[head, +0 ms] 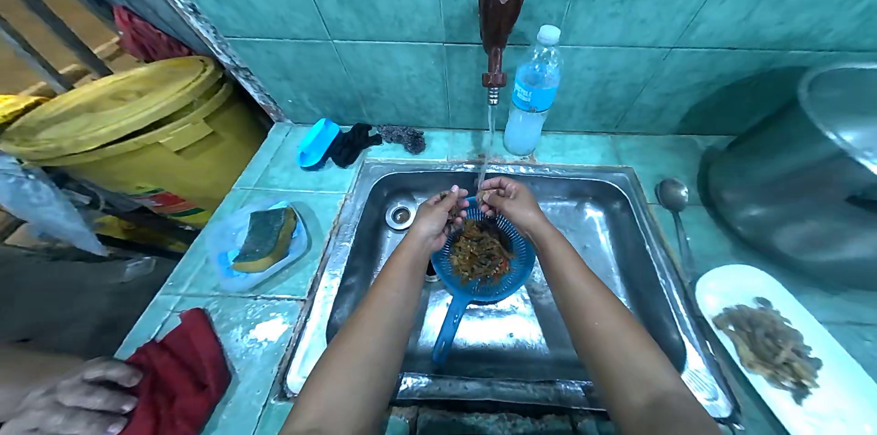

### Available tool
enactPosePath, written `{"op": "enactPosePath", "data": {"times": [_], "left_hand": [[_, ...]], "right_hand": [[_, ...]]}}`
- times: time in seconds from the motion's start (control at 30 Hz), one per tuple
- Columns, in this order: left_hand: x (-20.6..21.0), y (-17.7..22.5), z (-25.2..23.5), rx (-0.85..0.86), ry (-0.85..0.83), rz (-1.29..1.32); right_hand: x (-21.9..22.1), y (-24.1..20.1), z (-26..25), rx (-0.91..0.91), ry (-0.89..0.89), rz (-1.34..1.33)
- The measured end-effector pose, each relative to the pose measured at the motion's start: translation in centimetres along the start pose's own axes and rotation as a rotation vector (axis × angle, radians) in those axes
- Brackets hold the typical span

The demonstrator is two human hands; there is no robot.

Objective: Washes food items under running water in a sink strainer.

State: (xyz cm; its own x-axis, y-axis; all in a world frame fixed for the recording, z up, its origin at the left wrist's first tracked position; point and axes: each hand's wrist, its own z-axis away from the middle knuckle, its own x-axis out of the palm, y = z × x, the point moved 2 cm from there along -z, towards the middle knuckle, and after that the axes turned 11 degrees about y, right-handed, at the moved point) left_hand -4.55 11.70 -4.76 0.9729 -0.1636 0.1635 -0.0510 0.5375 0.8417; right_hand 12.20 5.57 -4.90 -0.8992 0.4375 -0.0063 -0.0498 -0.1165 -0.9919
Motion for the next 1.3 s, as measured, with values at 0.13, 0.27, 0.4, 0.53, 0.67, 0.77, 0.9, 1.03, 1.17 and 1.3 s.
{"op": "enactPosePath", "data": {"times": [0.13,0.27,0.4,0.53,0.67,0.77,0.9,1.03,1.17,1.3], "left_hand": [[1.6,-0.3,0.2,-0.019,-0.032,0.024],[3.4,0.0,-0.7,0.037,-0.049,0.074],[4.7,1.1,-1.0,0.103,-0.091,0.023],[5.7,1.9,-0.9,0.164,-0.165,0.036],[6.1,2.0,-0.7,0.185,-0.282,0.014],[6.1,2.0,-0.3,0.167,-0.328,0.002],[5.5,2.6,0.0,0.144,-0.353,0.055],[4.8,3.2,0.1,0.103,-0.290,0.063],[3.6,3.0,-0.4,0.106,-0.247,0.063],[1.5,1.8,-0.8,0.132,-0.179,-0.009]], "right_hand": [[0.8,-1.6,-0.3,-0.083,0.141,0.235],[0.3,-2.3,-0.2,-0.223,0.194,0.297],[-1.4,-1.3,-0.1,-0.267,0.151,0.191],[-2.3,0.3,0.3,-0.157,0.174,0.317],[-0.5,2.3,1.0,-0.074,-0.011,0.921],[1.3,3.6,1.7,-0.004,-0.066,1.225],[1.8,4.3,1.5,0.015,-0.112,1.294],[1.5,4.3,1.4,-0.009,-0.142,1.281],[1.1,3.0,1.2,-0.074,-0.091,1.069],[0.3,0.1,0.9,-0.170,0.070,0.639]]}}
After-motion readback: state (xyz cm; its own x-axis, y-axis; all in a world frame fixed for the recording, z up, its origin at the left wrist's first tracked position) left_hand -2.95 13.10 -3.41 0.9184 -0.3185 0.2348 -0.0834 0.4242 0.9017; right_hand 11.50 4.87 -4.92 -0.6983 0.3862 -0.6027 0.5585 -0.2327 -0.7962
